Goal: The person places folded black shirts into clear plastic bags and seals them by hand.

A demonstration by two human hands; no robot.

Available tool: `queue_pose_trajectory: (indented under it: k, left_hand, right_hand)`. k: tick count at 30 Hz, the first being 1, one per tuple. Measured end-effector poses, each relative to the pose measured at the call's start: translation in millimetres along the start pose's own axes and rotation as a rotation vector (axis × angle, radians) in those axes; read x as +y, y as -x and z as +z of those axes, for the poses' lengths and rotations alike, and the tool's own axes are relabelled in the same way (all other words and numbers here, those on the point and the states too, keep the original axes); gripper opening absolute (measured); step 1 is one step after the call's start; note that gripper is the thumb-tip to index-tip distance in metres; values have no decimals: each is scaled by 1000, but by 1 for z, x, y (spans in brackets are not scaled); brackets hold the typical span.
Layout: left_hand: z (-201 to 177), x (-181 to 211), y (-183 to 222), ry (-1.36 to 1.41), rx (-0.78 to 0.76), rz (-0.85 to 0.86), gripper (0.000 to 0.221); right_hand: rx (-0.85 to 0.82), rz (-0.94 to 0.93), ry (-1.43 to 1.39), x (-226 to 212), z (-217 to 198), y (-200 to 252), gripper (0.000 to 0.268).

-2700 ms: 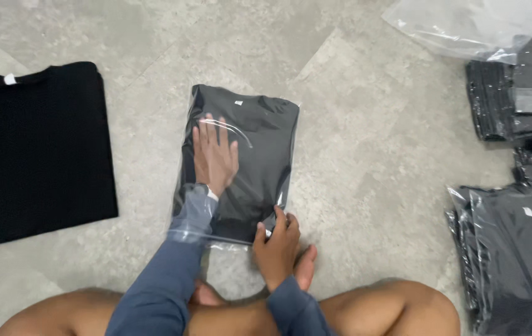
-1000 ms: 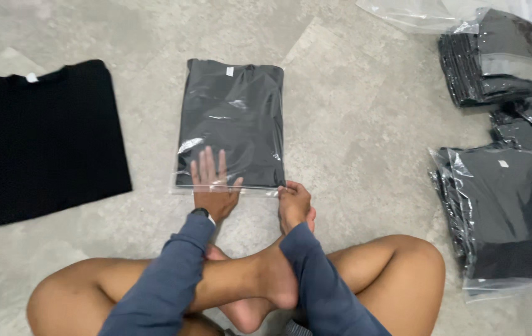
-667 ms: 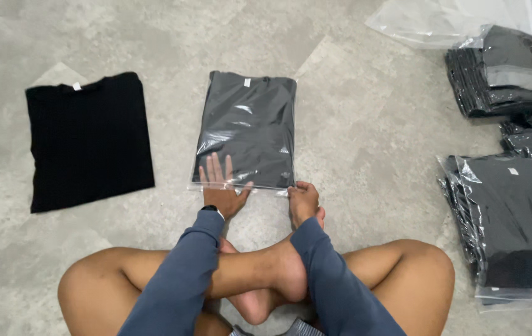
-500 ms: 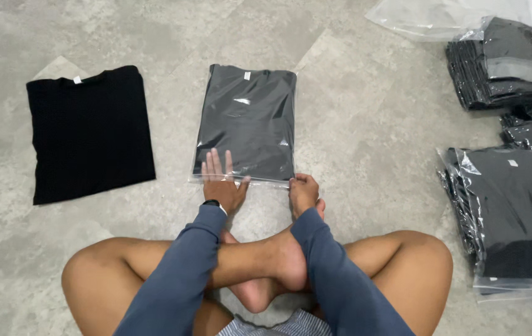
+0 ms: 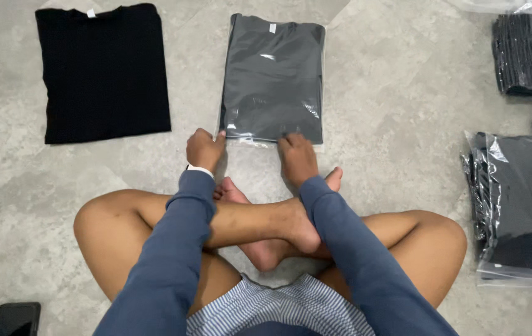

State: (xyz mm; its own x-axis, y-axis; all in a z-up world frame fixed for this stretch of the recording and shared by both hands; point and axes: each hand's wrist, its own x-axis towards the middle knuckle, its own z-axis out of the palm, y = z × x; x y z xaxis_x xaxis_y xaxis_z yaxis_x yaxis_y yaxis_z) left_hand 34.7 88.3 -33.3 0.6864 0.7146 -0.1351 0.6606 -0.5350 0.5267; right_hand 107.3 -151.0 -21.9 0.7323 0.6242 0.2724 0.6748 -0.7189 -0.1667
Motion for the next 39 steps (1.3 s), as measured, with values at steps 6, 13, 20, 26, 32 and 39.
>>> queue_pose_trajectory:
  k: [6,13,20,26,32,39]
  left_hand:
    - [9,2,-9,405,-142,-311,14]
    - [3,16,-4,1039,-241,-644,31]
    - [14,13,-7,1008,-127,-705,20]
    - [17,10,-3,941,-178,-556,36]
    - [22,6,25,426,-196,-409,39]
    - [8,48,69,-51,-194,590,39]
  right_hand:
    - [-200,-57,16,6,15,1,25]
    - [-115,-92,52,2,19,0,7]
    - [-113,-23,97,-5,19,-3,8]
    - [-165,-150,120,-18,0,-12,39]
    - [127,-374,59,-48,18,-39,17]
    - [307,-358,-88,-37,35,-48,14]
